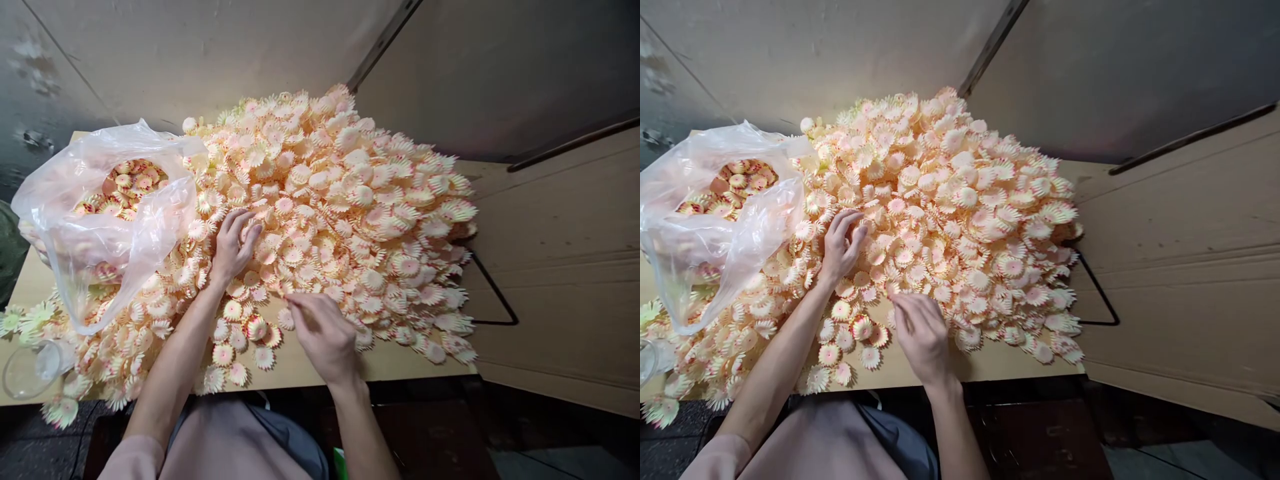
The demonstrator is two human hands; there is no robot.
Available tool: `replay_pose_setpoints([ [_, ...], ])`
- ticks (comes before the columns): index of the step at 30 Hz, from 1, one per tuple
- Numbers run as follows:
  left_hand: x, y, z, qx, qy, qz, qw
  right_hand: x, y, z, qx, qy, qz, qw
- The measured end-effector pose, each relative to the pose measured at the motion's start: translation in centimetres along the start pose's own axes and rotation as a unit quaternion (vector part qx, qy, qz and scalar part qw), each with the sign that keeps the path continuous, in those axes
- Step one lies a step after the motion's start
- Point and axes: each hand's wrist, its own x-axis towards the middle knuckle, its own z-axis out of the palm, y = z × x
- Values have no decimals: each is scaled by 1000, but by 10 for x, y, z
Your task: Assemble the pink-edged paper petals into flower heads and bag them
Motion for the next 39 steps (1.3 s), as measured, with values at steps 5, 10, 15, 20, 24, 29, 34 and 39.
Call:
replay_pose_setpoints([
  [5, -2, 6, -9, -17, -70, 75, 995, 39, 9, 16, 81, 133, 132, 979],
  [10, -5, 8, -7, -87, -120, 83, 986, 64, 14, 50, 200, 86, 153, 964],
  [15, -5, -2, -1, -70, -44, 8, 997, 56, 12, 36, 179, 45, 157, 970],
  [20, -6, -8, 7, -59, -10, 0, 998, 38, 20, 3, 159, 8, 195, 968],
  [24, -7, -6, 7, -45, -12, -28, 999, 46, 33, 14, 284, 60, 270, 918],
  [29, -8, -3, 3, -47, 9, -76, 996, 84, 52, 56, 397, 96, 308, 859],
  [34, -8, -4, 3, -29, 3, -71, 997, 108, 67, 94, 483, 47, 329, 810],
  [39, -4, -4, 1, -21, -14, -30, 999, 101, 69, 113, 478, 60, 348, 804],
])
